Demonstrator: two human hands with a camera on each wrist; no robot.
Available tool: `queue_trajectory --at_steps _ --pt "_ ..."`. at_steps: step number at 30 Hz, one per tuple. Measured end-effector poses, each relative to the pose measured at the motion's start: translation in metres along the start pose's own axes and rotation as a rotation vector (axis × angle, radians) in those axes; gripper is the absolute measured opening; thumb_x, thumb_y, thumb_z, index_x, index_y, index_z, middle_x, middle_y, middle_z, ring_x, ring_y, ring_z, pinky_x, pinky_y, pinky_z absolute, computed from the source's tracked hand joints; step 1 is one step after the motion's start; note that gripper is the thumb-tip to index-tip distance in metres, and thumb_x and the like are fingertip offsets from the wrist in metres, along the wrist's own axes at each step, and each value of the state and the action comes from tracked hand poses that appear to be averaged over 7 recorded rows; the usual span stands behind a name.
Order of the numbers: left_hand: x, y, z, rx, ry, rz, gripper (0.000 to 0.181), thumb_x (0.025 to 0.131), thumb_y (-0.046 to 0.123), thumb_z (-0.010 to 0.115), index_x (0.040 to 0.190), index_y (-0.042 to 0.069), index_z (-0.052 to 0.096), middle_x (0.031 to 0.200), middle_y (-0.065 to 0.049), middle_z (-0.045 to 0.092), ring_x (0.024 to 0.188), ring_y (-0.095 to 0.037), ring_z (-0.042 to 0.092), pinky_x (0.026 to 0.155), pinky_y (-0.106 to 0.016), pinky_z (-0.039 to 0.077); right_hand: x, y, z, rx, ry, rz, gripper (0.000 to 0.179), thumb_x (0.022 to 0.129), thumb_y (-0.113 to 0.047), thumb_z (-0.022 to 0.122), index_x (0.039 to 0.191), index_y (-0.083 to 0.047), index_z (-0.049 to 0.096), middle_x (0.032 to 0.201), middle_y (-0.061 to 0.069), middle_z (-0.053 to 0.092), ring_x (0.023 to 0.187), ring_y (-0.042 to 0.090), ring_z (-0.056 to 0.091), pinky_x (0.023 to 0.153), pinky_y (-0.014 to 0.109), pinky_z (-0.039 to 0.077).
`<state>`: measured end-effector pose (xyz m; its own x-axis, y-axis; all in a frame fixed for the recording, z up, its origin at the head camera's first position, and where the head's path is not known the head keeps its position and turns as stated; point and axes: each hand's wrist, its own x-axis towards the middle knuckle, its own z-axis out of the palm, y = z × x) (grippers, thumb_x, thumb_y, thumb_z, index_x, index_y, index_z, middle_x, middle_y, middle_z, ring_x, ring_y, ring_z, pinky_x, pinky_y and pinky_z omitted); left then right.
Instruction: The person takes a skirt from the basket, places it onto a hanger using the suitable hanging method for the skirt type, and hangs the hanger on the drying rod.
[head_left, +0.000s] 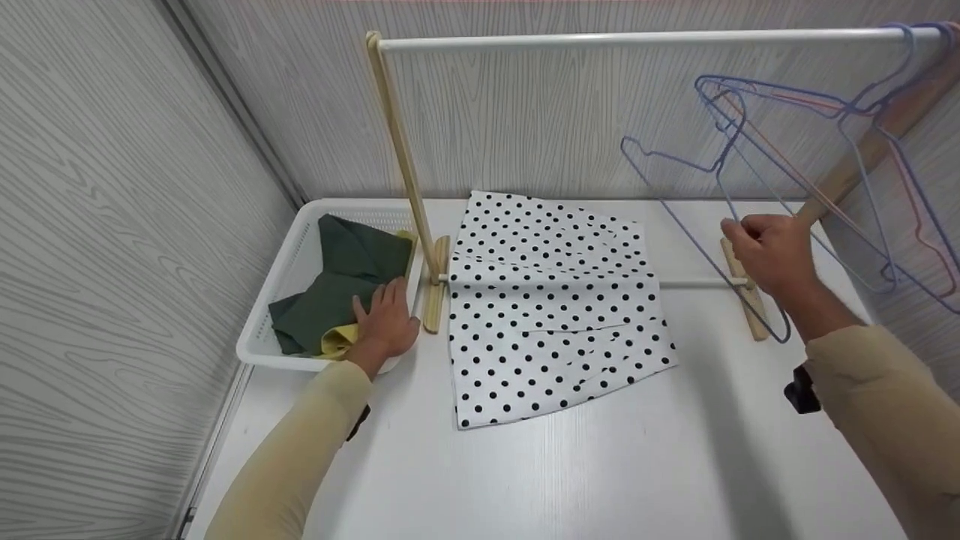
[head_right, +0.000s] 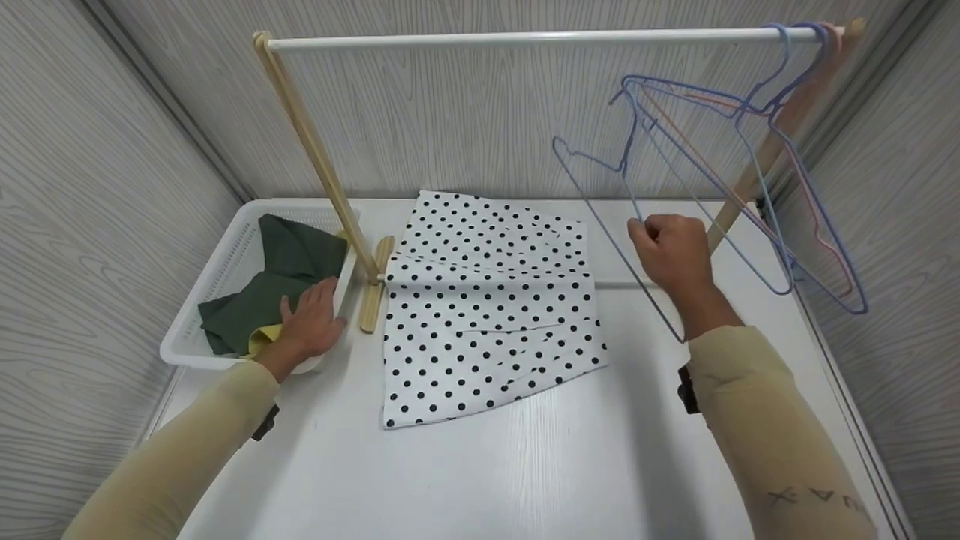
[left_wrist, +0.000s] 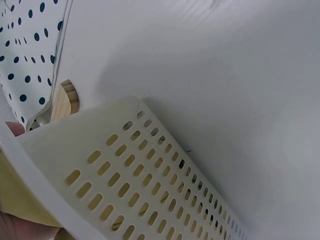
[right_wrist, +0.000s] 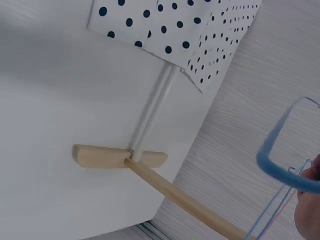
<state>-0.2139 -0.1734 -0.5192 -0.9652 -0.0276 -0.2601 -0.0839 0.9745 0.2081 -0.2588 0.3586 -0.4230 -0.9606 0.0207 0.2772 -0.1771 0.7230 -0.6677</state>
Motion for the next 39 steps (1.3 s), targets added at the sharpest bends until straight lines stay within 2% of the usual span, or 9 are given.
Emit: queue_trajectory --at_steps 6,8,11,16,20,27,33,36,39 --pt "0.004 0.003 0.001 0.005 0.003 0.003 0.066 0.101 0.027 0.043 0.157 0.005 0.015 0.164 -0.016 0.020 0.151 -0.038 0.017 0.115 -0.071 -0.001 -0.035 0.037 0.042 -0.014 -0.149 0.192 0.050 0.102 -0.039 0.052 0.095 0.006 0.074 0.089 0.022 0.072 0.072 0.019 0.052 0.057 0.025 0.040" --pt "0.004 0.006 0.002 0.024 0.016 0.006 0.067 0.100 0.026 0.045 0.157 0.005 0.016 0.163 -0.016 0.022 0.151 -0.038 0.018 0.115 -0.071 -0.003 -0.049 0.051 0.056 -0.045 -0.176 0.214 0.049 0.103 -0.037 0.052 0.094 0.006 0.075 0.088 0.022 0.072 0.070 0.021 0.053 0.057 0.028 0.040" --pt "0.005 0.017 0.004 0.146 0.080 0.011 0.071 0.098 0.028 0.052 0.157 0.004 0.020 0.163 -0.016 0.025 0.151 -0.039 0.018 0.114 -0.071 -0.005 -0.064 0.066 0.069 -0.098 -0.225 0.212 0.047 0.102 -0.034 0.052 0.089 0.005 0.075 0.081 0.018 0.072 0.064 0.020 0.053 0.055 0.031 0.039" --pt "0.002 0.061 0.007 0.353 0.228 0.088 0.072 0.095 0.029 0.054 0.157 0.006 0.026 0.163 -0.013 0.027 0.153 -0.037 0.015 0.115 -0.068 -0.007 -0.064 0.072 0.067 -0.161 -0.302 0.201 0.046 0.102 -0.032 0.053 0.086 0.004 0.075 0.074 0.013 0.071 0.060 0.020 0.052 0.053 0.032 0.039" --pt "-0.002 0.103 0.017 0.397 0.218 0.164 0.069 0.096 0.030 0.048 0.157 0.008 0.026 0.165 -0.009 0.025 0.153 -0.034 0.015 0.117 -0.067 -0.002 -0.056 0.069 0.064 -0.205 -0.356 0.187 0.050 0.103 -0.036 0.050 0.086 0.004 0.074 0.073 0.012 0.069 0.061 0.021 0.053 0.053 0.032 0.039" --pt "-0.009 0.164 0.053 0.338 0.160 0.292 0.071 0.095 0.031 0.051 0.157 0.010 0.025 0.163 -0.008 0.028 0.151 -0.031 0.025 0.118 -0.065 0.007 -0.051 0.061 0.062 -0.245 -0.357 0.167 0.052 0.104 -0.036 0.046 0.071 -0.001 0.065 0.058 0.004 0.052 0.056 0.021 0.048 0.052 0.033 0.036" --pt "-0.029 0.225 0.098 0.271 0.119 0.496 0.057 0.095 0.029 0.057 0.148 0.011 0.042 0.148 -0.006 0.047 0.132 -0.023 0.047 0.110 -0.043 0.039 -0.057 0.068 0.069 -0.233 -0.291 0.171 0.051 0.104 -0.034 0.047 0.066 -0.004 0.062 0.059 0.005 0.053 0.055 0.021 0.048 0.051 0.033 0.035" --pt "-0.038 0.250 0.125 0.267 0.069 0.606 0.045 0.097 0.031 0.055 0.138 0.012 0.051 0.132 -0.003 0.054 0.116 -0.018 0.052 0.098 -0.032 0.044 -0.061 0.069 0.077 -0.224 -0.229 0.190 0.051 0.104 -0.036 0.047 0.071 -0.002 0.066 0.064 0.008 0.055 0.058 0.023 0.049 0.053 0.033 0.036" --pt "-0.043 0.262 0.151 0.344 0.070 0.623 0.043 0.103 0.040 0.048 0.134 0.010 0.054 0.122 -0.003 0.055 0.107 -0.015 0.054 0.090 -0.026 0.048 -0.064 0.068 0.087 -0.208 -0.167 0.204 0.049 0.104 -0.036 0.048 0.085 0.003 0.071 0.073 0.012 0.058 0.066 0.025 0.051 0.057 0.034 0.037"
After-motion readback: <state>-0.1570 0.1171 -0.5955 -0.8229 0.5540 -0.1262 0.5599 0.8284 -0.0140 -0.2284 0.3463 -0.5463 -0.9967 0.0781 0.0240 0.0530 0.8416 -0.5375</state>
